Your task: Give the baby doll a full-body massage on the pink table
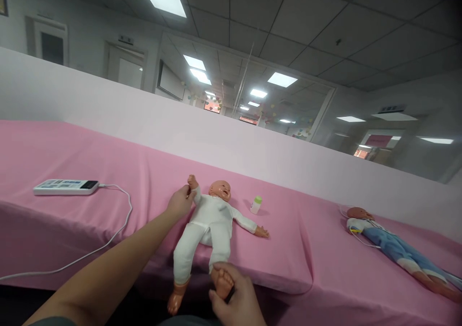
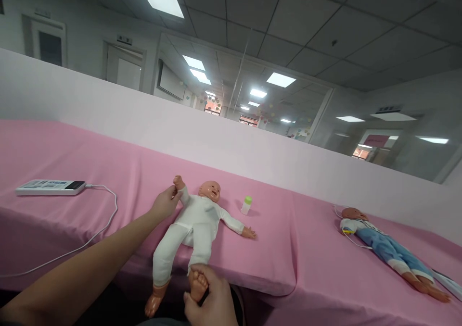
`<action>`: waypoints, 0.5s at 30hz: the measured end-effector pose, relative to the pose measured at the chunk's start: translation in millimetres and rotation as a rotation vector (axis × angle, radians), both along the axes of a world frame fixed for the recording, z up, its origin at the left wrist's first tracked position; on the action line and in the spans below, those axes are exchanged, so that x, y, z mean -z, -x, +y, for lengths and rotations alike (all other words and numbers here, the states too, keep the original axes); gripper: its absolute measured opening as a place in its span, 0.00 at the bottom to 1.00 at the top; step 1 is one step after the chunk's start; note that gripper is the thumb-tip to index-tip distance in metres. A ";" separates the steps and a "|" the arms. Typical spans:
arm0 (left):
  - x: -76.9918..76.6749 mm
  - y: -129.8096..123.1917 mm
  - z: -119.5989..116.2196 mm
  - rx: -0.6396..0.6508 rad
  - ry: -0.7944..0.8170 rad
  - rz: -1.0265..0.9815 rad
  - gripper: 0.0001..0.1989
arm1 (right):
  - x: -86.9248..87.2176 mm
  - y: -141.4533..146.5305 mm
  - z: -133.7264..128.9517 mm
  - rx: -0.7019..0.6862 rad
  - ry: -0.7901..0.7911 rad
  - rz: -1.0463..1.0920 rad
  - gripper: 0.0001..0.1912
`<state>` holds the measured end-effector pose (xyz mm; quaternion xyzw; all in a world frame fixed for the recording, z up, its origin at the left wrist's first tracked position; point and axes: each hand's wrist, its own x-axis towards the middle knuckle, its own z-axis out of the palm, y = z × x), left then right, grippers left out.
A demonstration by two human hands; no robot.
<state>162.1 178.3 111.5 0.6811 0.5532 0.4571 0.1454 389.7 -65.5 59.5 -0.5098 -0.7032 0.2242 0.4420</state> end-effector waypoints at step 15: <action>-5.6 -41.4 -9.0 0.226 -0.165 0.768 0.11 | -68.0 0.7 87.8 0.125 -0.183 0.025 0.21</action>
